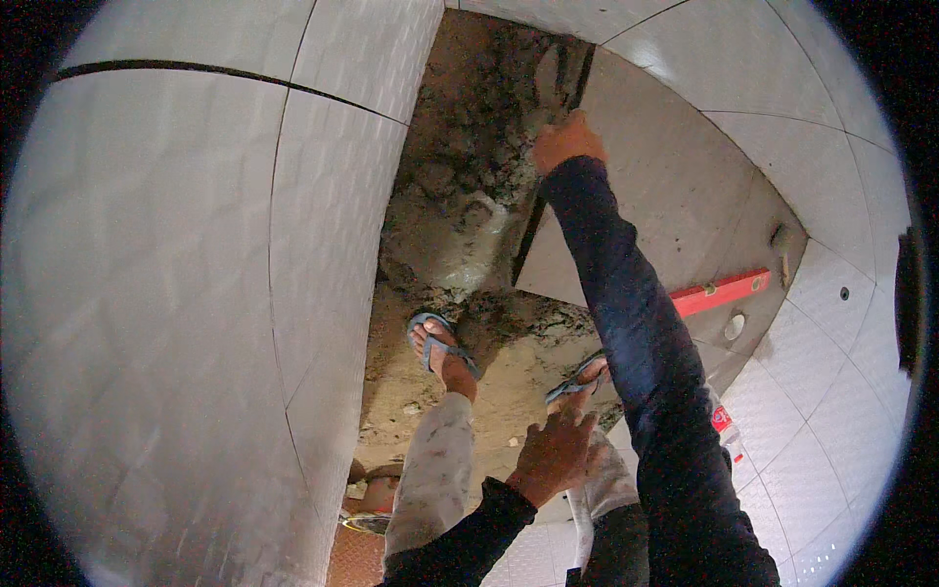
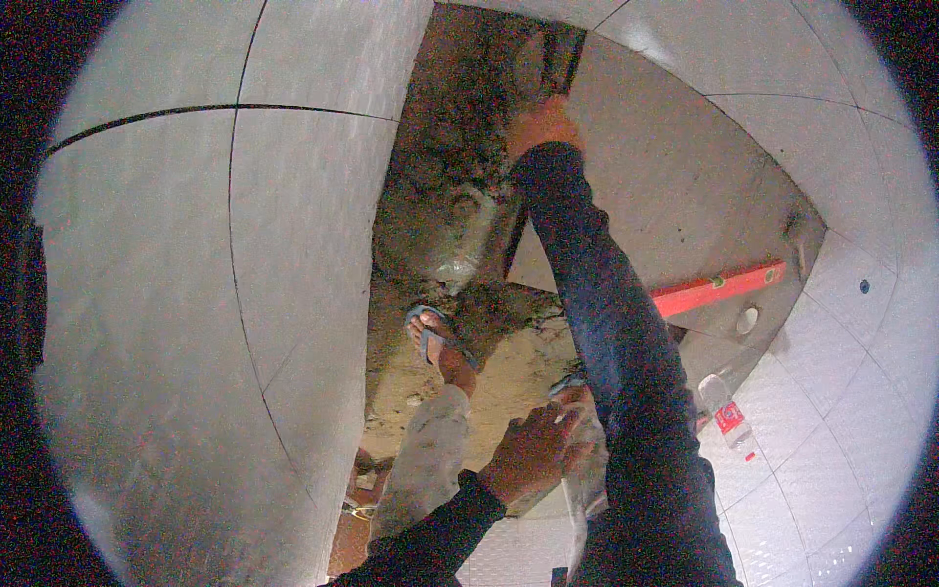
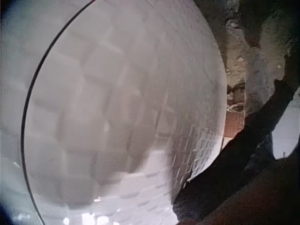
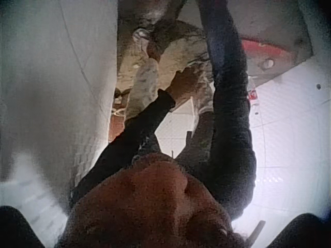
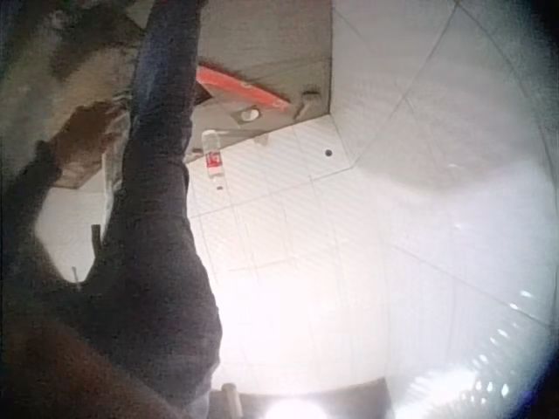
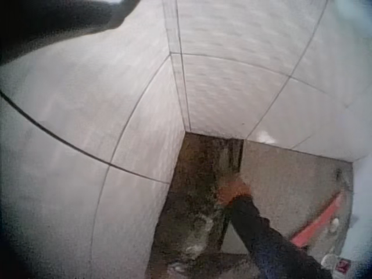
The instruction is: The person spreads cement on the floor using a trowel and levels it with a spirit level. They measure the floor area and a tile with a tape measure, marking the tile with a pencil. Finally, they carry the tile to a cutting station and place it on a manual tile cutter.
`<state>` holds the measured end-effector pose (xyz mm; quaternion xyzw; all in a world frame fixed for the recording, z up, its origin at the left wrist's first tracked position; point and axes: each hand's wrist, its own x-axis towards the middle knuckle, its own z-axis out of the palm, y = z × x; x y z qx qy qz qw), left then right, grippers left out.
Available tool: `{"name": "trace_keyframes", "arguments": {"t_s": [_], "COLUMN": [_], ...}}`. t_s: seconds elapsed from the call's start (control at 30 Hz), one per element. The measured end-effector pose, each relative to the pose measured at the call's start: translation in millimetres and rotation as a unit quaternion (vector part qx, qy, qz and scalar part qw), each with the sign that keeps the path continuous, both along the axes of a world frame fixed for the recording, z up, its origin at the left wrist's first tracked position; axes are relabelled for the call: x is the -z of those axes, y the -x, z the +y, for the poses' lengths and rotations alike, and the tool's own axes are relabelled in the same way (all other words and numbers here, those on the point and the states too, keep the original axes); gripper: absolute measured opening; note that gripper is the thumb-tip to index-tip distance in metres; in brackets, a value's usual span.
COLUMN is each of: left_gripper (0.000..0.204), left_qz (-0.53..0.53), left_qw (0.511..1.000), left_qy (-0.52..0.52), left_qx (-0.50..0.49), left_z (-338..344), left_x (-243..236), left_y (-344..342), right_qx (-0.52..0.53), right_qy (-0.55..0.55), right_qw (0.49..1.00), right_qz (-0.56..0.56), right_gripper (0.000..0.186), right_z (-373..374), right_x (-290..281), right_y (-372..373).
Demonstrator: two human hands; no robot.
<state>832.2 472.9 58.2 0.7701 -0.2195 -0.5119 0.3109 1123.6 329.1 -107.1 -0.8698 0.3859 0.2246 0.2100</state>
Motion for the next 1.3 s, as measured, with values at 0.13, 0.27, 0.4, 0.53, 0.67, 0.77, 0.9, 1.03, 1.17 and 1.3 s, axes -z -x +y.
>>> {"name": "trace_keyframes", "arguments": {"t_s": [0.13, 0.27, 0.4, 0.53, 0.67, 0.77, 0.9, 1.03, 1.17, 1.3], "left_gripper": [0.054, 0.053, 0.054, 0.054, 0.053, 0.053, 0.053, 0.054, 0.049, 0.041], "left_qz": [0.012, -0.004, -0.049, -0.007, 0.012, 0.031, 0.000, 0.031, 0.005, 0.076], "left_qw": [0.999, 1.000, 0.999, 0.999, 1.000, 0.999, 1.000, 0.999, 1.000, 0.997], "left_qy": [0.001, 0.017, -0.004, 0.025, 0.005, 0.001, 0.003, 0.031, 0.007, 0.000], "left_qx": [0.036, 0.006, -0.004, -0.031, 0.003, 0.015, 0.013, 0.014, -0.001, 0.021], "left_z": [-3, -8, -6, -14, -14, -10, -10, -11, -9, -6], "left_x": [3, 1, -1, 1, -1, 1, -1, -2, 2, 0], "left_y": [8, 10, 4, 18, 26, 34, 47, 41, 64, 93], "right_qx": [-0.276, -0.259, -0.210, -0.195, -0.167, -0.061, -0.048, -0.132, -0.156, -0.128], "right_qy": [0.080, 0.086, 0.053, 0.039, -0.082, -0.014, -0.028, -0.024, -0.103, -0.051], "right_qw": [0.954, 0.961, 0.976, 0.978, 0.983, 0.992, 0.996, 0.987, 0.973, 0.989], "right_qz": [0.084, 0.049, -0.029, -0.057, -0.011, -0.109, -0.070, -0.091, -0.132, -0.045], "right_gripper": [0.049, 0.052, 0.052, 0.051, 0.048, 0.051, 0.060, 0.058, 0.046, 0.044], "right_z": [-65, -43, -29, -6, 21, -9, 4, 15, -7, -21], "right_x": [42, 52, 42, 65, 4, 20, 64, 74, 35, 9], "right_y": [-21, -32, -26, 21, 71, 97, 76, 73, 144, 214]}}
